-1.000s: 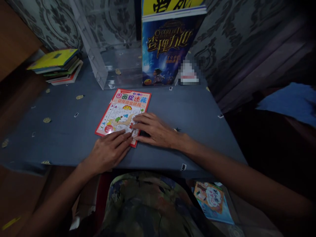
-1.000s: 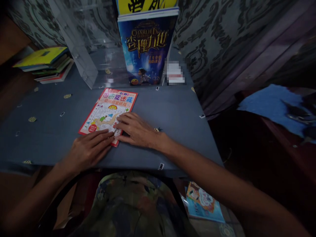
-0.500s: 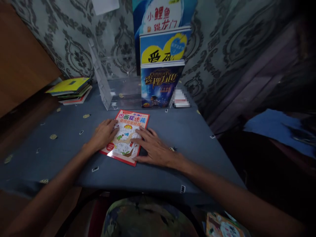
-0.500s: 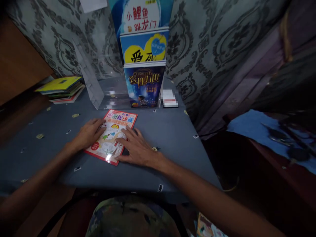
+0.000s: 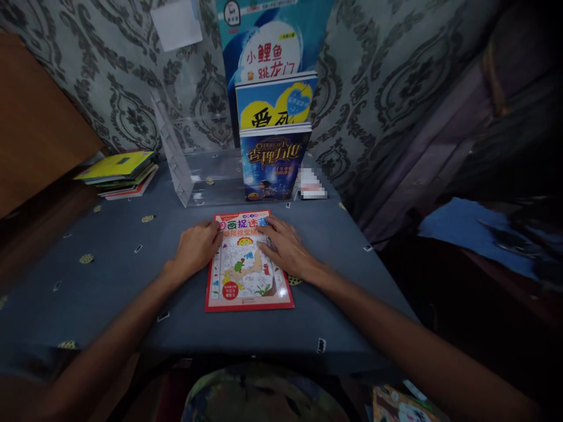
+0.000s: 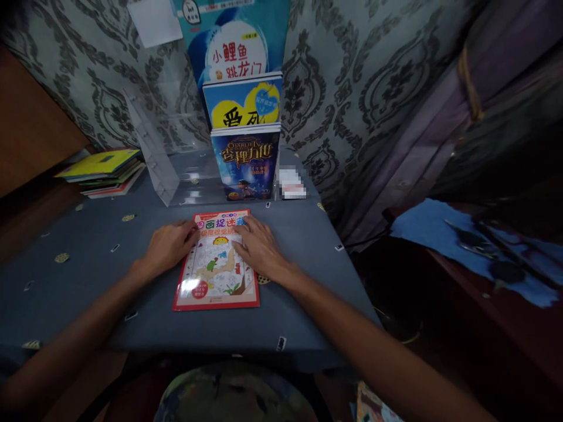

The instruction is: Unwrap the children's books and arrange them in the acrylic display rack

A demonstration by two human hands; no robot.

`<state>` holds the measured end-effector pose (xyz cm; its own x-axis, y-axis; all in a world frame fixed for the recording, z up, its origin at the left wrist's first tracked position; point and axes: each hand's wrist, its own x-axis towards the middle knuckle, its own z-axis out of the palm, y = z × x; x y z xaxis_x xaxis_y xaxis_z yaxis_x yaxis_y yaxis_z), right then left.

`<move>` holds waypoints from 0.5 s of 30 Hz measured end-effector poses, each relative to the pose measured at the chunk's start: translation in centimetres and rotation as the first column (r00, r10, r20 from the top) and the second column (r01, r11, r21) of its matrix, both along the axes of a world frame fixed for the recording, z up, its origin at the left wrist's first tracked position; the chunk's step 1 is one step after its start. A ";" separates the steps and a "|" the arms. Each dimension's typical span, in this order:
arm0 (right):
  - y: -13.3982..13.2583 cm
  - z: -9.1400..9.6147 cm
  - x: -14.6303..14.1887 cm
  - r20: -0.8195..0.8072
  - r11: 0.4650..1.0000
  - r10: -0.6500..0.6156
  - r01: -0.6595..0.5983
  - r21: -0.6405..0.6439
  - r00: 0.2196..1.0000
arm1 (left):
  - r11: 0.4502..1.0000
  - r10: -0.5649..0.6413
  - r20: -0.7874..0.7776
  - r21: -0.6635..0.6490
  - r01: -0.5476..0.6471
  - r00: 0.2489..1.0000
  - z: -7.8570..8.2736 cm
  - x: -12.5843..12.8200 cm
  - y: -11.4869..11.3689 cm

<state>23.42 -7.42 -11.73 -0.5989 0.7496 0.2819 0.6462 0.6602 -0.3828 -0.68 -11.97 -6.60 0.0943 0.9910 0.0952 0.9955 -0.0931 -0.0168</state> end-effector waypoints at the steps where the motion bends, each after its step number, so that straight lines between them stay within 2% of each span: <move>1: 0.0 -0.1 0.0 -0.002 1.000 -0.004 0.004 0.008 1.000 | 1.000 0.004 -0.015 0.009 -0.004 1.000 0.0 0.1 0.3; 9: 0.4 0.0 -0.2 0.029 1.000 -0.002 0.001 0.011 1.000 | 0.994 -0.043 -0.095 0.098 0.053 0.995 -1.9 0.2 2.7; 15: 2.6 0.2 -0.8 0.094 0.999 -0.039 0.039 0.008 0.995 | 0.989 -0.077 0.005 0.127 0.076 0.997 -2.6 -0.4 2.8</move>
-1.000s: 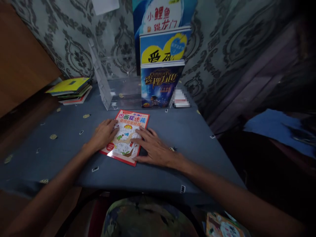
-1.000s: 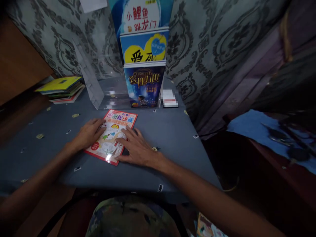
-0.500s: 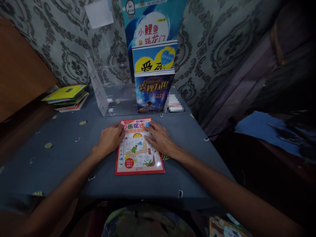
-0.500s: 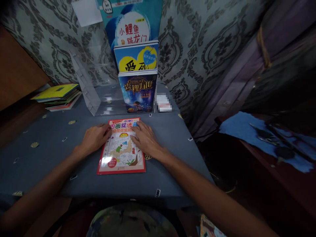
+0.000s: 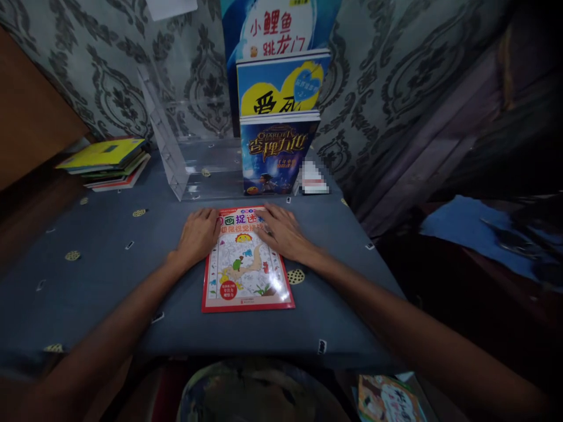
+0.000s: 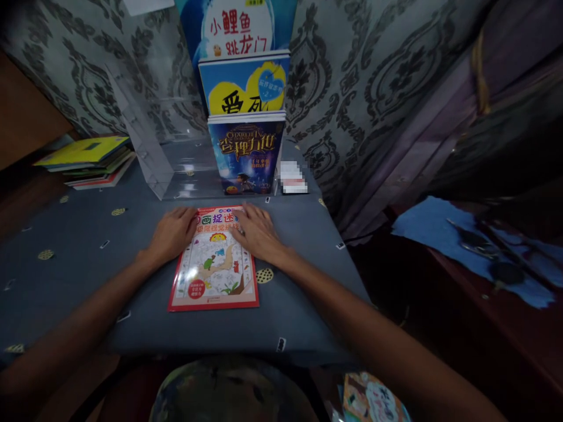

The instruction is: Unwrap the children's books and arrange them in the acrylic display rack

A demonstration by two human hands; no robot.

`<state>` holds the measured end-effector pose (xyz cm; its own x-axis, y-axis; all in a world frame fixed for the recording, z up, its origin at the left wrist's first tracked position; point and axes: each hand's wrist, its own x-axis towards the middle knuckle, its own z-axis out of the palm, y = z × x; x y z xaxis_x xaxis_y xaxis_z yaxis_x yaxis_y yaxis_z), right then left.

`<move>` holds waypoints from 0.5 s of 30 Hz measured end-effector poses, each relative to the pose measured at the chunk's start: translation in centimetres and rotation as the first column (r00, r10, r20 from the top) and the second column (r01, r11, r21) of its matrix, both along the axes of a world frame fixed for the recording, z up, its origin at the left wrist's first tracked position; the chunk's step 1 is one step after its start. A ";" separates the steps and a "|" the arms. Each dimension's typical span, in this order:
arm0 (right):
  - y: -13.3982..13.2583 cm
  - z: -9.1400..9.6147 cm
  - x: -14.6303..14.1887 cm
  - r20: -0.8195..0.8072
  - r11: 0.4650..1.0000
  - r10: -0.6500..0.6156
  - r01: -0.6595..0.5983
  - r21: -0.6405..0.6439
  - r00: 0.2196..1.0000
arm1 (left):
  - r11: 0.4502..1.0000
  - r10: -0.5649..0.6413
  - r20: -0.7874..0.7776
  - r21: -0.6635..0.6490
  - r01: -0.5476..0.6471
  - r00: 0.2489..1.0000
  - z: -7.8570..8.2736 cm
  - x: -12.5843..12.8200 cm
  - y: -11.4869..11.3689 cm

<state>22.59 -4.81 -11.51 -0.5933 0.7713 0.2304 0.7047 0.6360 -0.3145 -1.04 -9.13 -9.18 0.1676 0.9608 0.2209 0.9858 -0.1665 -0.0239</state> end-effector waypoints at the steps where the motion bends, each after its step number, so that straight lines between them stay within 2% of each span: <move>1: 0.3 -0.1 -0.1 -0.001 1.000 -0.004 0.004 0.009 1.000 | 1.000 -0.009 0.024 0.005 0.009 1.000 0.0 -0.1 0.0; 10: 0.6 -1.0 0.0 -0.007 1.000 -0.015 0.015 0.017 1.000 | 0.999 -0.034 0.108 -0.011 0.036 0.994 0.0 -0.7 0.0; 15: -0.5 -0.9 0.2 0.037 1.000 -0.008 0.007 0.030 0.999 | 0.999 -0.034 0.099 -0.002 0.035 0.995 -0.4 -0.7 -0.2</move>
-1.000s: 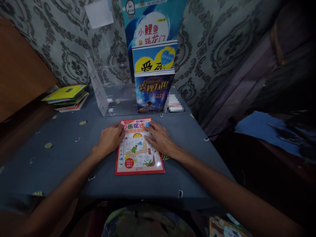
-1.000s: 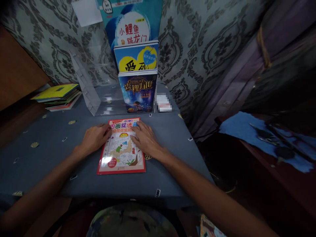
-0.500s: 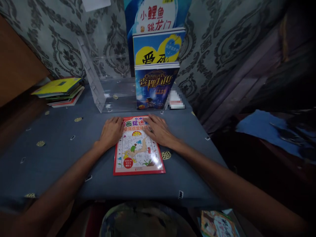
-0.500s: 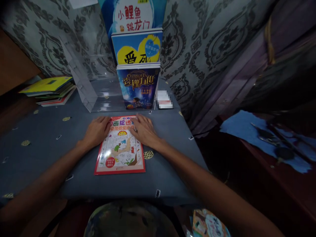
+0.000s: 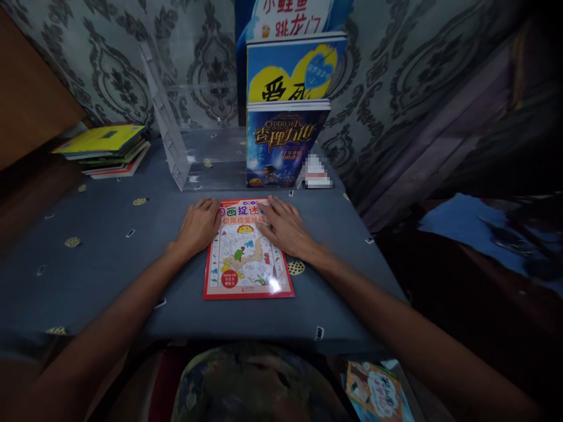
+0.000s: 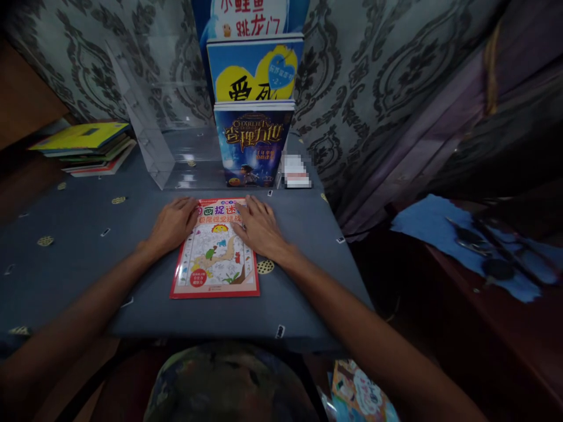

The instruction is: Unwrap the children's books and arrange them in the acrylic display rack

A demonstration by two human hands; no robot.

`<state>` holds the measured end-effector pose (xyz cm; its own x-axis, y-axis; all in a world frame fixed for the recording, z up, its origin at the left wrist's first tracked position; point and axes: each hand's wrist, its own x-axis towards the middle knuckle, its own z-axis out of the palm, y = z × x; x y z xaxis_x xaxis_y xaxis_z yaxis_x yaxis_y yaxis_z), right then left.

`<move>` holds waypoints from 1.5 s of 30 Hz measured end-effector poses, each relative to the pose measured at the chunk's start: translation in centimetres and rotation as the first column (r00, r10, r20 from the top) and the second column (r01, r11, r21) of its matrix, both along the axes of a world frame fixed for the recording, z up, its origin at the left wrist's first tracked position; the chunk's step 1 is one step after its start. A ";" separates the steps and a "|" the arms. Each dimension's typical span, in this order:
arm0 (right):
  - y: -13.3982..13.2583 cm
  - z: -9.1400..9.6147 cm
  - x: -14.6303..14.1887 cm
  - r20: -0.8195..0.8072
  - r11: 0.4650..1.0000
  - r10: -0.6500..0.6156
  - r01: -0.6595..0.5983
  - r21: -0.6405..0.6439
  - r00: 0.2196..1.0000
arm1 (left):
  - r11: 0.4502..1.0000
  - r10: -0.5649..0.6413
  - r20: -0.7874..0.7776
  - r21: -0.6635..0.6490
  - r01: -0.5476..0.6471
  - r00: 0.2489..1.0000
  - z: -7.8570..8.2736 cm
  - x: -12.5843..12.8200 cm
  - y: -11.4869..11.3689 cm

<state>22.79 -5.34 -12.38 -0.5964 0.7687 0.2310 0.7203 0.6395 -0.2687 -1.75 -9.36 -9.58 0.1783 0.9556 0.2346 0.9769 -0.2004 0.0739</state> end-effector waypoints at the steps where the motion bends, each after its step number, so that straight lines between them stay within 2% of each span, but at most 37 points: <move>1: -0.5 0.1 0.1 0.016 1.000 -0.003 0.003 -0.003 1.000 | 1.000 0.005 -0.005 -0.001 -0.005 1.000 -0.1 0.0 0.0; 12: -8.7 0.8 2.1 0.076 0.997 0.074 -0.073 -0.013 0.994 | 0.999 0.051 -0.028 -0.012 -0.051 0.998 -0.3 0.3 -0.1; 18: -11.4 1.6 2.6 0.093 0.996 0.087 -0.087 -0.009 0.992 | 0.999 0.044 -0.006 -0.008 -0.044 0.999 -0.2 0.2 -0.3; 29: -11.9 2.2 2.5 0.103 0.997 0.069 -0.065 -0.044 0.992 | 0.999 0.032 0.021 -0.027 -0.032 0.999 0.0 -0.1 -0.5; 45: -11.7 1.9 2.6 0.068 0.996 0.060 -0.054 -0.077 0.996 | 0.993 0.114 -0.034 -0.005 -0.114 0.993 -0.2 -0.1 -0.7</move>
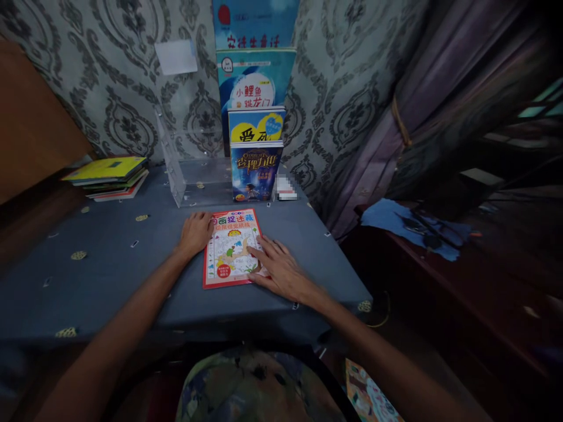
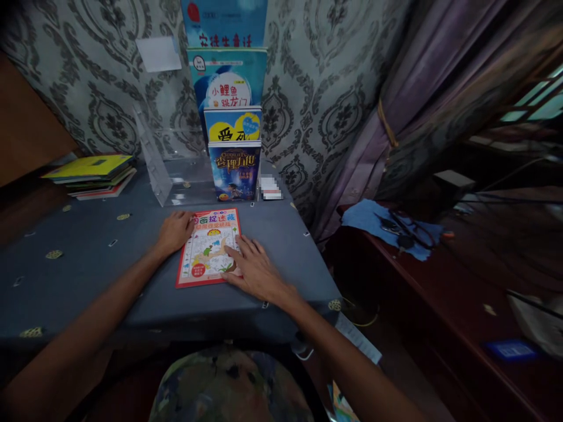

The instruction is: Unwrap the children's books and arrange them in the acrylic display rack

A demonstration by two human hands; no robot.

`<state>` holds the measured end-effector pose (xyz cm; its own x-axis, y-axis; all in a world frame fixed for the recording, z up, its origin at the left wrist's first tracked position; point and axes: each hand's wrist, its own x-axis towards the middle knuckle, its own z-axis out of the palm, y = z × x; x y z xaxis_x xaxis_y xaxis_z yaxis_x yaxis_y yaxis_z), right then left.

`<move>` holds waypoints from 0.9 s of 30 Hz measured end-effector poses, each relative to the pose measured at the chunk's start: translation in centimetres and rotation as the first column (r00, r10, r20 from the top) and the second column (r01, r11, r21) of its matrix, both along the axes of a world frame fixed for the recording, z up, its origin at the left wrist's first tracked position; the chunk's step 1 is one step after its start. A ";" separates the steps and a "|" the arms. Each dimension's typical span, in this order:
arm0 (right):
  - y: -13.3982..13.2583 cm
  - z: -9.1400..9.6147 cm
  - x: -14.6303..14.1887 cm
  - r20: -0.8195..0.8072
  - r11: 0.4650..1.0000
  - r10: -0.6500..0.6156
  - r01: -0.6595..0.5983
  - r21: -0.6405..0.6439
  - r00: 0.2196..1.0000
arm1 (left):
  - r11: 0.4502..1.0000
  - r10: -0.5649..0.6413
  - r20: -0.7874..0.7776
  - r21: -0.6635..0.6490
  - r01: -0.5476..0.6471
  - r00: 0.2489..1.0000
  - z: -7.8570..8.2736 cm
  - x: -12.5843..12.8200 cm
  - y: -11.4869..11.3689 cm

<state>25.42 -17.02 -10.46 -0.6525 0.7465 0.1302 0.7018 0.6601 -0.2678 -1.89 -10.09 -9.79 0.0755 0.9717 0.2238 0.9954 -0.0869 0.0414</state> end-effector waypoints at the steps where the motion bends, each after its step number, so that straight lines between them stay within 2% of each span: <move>1: 0.0 0.0 0.0 -0.006 1.000 0.002 -0.002 0.005 1.000 | 1.000 -0.002 0.002 0.001 0.002 1.000 0.0 0.0 0.0; 9: 0.1 -0.3 0.0 -0.004 1.000 -0.009 0.009 -0.001 1.000 | 1.000 -0.017 -0.011 -0.015 0.017 1.000 0.2 -0.1 0.0; 27: 0.6 -1.3 0.3 -0.053 0.997 0.026 -0.022 0.074 0.998 | 0.998 -0.028 0.022 -0.054 0.029 0.999 0.5 0.0 0.1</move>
